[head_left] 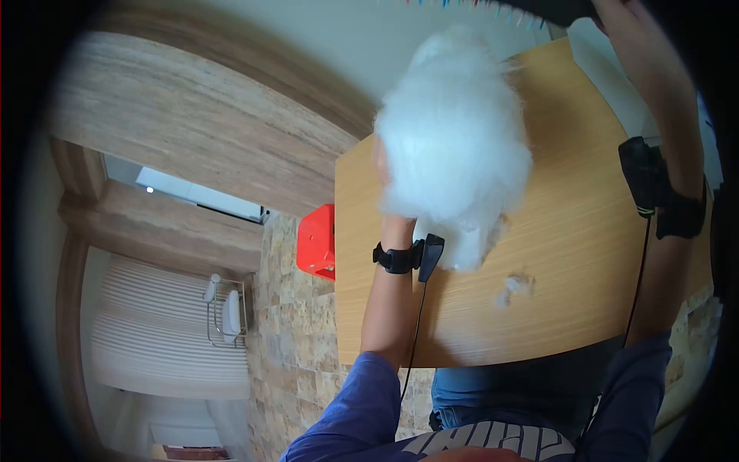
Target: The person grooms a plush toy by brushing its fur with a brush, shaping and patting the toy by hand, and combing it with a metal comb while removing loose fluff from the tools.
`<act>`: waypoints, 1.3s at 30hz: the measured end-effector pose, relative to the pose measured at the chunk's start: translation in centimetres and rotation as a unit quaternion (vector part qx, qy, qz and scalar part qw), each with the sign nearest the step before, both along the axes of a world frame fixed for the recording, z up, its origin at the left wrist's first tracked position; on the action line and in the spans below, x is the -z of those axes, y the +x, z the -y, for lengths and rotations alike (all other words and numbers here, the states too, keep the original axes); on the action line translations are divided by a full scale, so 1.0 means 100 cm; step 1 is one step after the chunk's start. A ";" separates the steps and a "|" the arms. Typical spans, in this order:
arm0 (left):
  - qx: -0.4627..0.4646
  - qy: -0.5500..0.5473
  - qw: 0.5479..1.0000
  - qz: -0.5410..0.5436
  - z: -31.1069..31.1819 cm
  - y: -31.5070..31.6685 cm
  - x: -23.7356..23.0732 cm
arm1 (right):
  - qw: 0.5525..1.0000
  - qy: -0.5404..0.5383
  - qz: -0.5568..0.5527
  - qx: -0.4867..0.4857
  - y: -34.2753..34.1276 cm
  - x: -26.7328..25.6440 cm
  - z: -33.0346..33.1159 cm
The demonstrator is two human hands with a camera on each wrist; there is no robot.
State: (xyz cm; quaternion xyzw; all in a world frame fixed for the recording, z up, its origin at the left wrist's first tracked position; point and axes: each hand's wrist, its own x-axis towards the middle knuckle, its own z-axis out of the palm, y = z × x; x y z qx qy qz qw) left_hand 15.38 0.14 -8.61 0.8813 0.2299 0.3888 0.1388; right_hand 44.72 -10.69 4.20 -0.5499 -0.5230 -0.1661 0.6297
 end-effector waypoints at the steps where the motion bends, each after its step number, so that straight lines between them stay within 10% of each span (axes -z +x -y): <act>1: -0.002 0.000 1.000 0.007 -0.033 0.015 -0.003 | 1.000 -0.002 0.001 -0.004 -0.005 0.000 0.002; 6: -0.001 0.005 0.999 0.038 -0.018 0.004 0.009 | 0.932 -0.108 0.191 -0.290 -0.053 0.013 0.010; 10: 0.002 0.007 0.998 0.062 -0.032 0.020 0.026 | 0.901 -0.004 0.332 -0.278 -0.069 0.032 0.001; 20: 0.018 0.029 0.989 0.146 -0.016 0.003 0.014 | 0.947 -0.169 0.167 -0.217 -0.028 0.019 -0.016; 23: -0.041 0.031 0.991 0.125 0.000 0.008 -0.003 | 0.998 0.012 -0.023 0.050 -0.014 0.027 -0.048; 28: -0.058 0.020 0.990 0.128 -0.013 -0.001 0.008 | 0.999 -0.005 0.030 -0.018 -0.019 0.022 -0.021; 30: -0.064 0.041 0.987 0.140 -0.012 0.000 0.009 | 0.951 -0.169 0.059 -0.253 -0.020 0.014 -0.006; 32: -0.072 0.063 0.985 0.147 -0.011 0.002 0.009 | 0.890 -0.146 0.295 -0.315 -0.033 0.000 0.010; 39: -0.124 0.108 0.978 0.127 -0.005 0.002 0.003 | 0.952 -0.165 0.172 -0.190 -0.015 0.029 -0.024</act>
